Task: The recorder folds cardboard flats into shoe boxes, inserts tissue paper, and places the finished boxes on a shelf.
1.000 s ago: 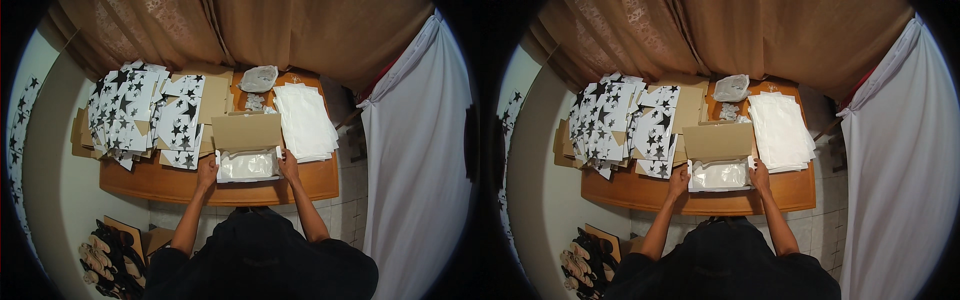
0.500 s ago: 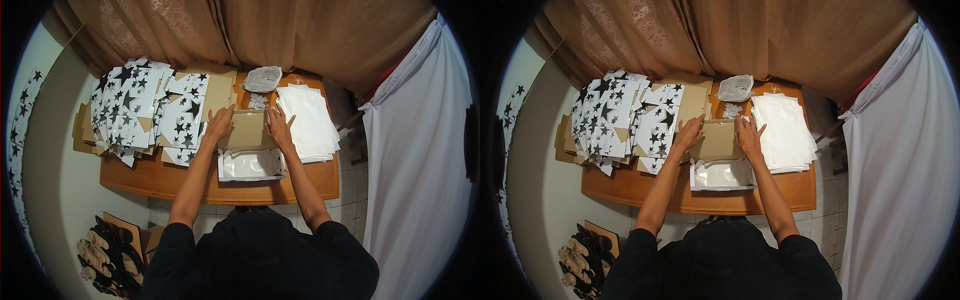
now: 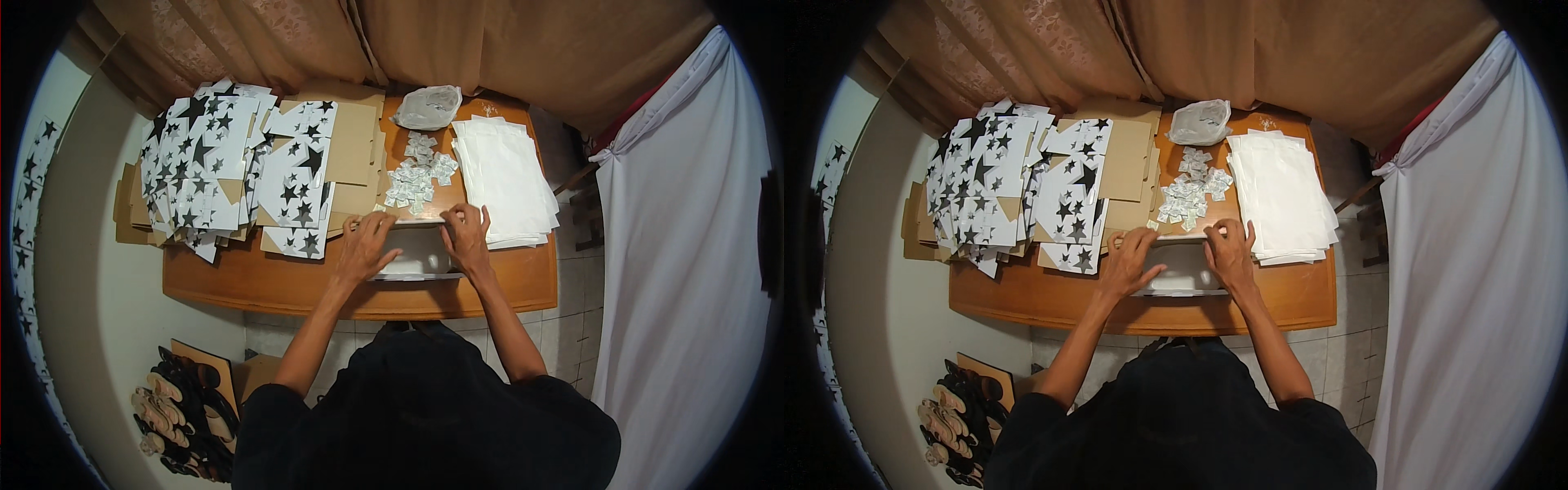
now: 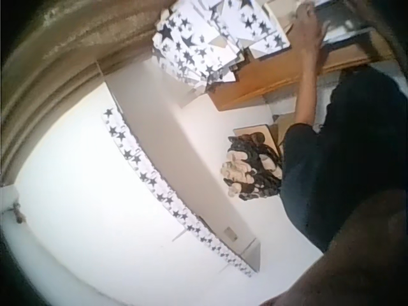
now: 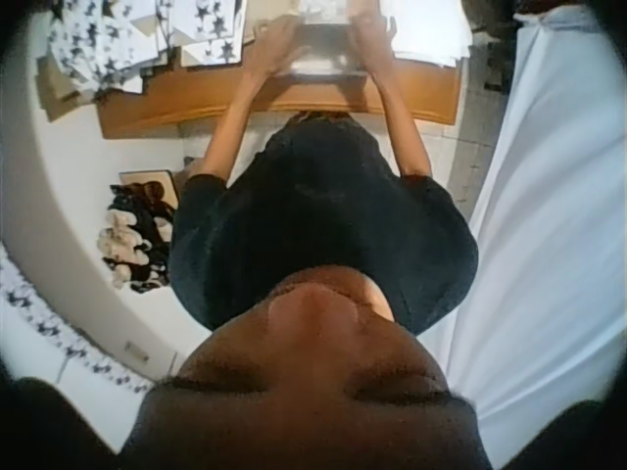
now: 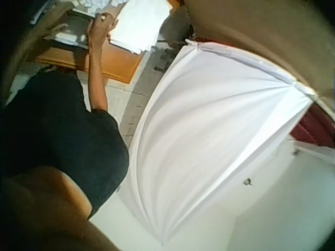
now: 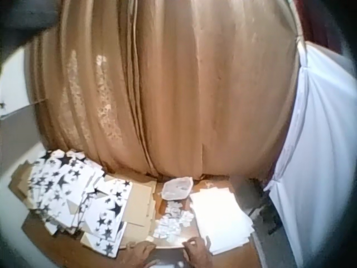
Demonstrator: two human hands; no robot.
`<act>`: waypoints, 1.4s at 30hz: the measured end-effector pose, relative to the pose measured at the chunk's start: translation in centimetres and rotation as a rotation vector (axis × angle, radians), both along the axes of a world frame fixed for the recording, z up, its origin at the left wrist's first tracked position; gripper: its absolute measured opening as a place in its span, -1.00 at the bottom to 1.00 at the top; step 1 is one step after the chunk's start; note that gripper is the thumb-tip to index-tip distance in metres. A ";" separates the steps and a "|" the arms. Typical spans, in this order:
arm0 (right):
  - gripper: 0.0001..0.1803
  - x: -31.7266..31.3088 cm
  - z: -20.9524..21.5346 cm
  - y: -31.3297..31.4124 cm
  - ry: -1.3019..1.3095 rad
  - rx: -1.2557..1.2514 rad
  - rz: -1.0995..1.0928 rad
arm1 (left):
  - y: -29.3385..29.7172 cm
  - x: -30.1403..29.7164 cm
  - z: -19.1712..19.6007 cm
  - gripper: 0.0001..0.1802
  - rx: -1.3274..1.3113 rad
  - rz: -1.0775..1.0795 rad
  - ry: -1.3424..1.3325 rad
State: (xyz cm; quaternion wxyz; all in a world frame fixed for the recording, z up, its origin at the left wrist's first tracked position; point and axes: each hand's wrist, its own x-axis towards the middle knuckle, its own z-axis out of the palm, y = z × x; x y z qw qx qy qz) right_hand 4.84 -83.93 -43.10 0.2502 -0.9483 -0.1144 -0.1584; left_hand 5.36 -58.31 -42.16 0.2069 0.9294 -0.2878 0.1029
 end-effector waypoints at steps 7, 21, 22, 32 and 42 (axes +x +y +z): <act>-0.50 -4.2 -1.9 0.2 0.108 -0.033 0.051 | 0.0 -4.3 -2.2 -0.28 0.089 -0.001 0.045; -0.27 -7.9 -6.4 0.1 0.083 -0.143 0.028 | 0.3 -6.4 -7.2 -0.28 0.051 0.028 0.161; -0.30 -8.1 -6.3 0.3 0.054 -0.096 -0.017 | 0.3 -6.3 -6.8 -0.29 0.066 0.015 0.190; -0.72 -9.9 -9.4 1.0 -0.353 -0.278 -0.168 | -0.7 -6.0 -7.8 -0.50 -0.012 -0.180 0.128; -0.53 -11.3 -9.2 1.3 -0.099 -0.187 0.298 | -1.2 -4.4 -8.1 -0.63 0.004 -0.198 0.162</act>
